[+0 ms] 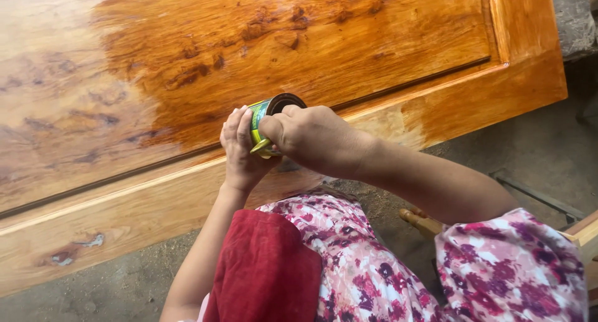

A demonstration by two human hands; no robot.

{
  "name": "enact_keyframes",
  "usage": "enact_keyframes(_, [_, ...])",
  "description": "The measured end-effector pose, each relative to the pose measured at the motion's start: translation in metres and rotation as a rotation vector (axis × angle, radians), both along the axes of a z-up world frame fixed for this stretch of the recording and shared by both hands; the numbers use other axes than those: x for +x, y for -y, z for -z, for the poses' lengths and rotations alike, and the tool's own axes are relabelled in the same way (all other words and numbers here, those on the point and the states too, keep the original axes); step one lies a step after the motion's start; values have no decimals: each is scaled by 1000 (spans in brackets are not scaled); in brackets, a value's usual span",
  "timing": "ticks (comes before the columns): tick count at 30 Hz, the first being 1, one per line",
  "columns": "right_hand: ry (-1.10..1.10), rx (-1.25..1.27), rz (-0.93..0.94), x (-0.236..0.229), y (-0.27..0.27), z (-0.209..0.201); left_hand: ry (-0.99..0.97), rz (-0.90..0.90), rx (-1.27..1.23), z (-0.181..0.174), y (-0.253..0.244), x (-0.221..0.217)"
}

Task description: Apply varnish to a wooden door using a paintbrush.

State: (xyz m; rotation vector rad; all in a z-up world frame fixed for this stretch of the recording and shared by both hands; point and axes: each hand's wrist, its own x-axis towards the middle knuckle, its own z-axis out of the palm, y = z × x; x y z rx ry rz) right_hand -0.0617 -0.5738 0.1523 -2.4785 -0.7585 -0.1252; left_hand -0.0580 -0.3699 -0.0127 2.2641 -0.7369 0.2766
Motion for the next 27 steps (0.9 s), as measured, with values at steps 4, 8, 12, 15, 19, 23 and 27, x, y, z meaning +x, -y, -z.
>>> enact_keyframes(4, [-11,-53,-38,7,10,-5,5,2,-12,1,7,5])
enact_keyframes(8, [-56,-134,-9,12,26,-12,19,-8,-33,-3,16,11])
enact_keyframes(12, [-38,-155,45,18,46,-9,13,22,-25,1,19,14])
enact_keyframes(15, [-26,-80,101,18,63,0,17,43,-49,2,23,19])
enact_keyframes(19, [-96,93,154,11,78,12,-3,68,-60,-1,27,21])
enact_keyframes(23, [-144,158,212,3,91,26,-1,96,-95,0,34,22])
enact_keyframes(27, [-187,129,258,-8,100,30,-4,103,-82,-4,37,22])
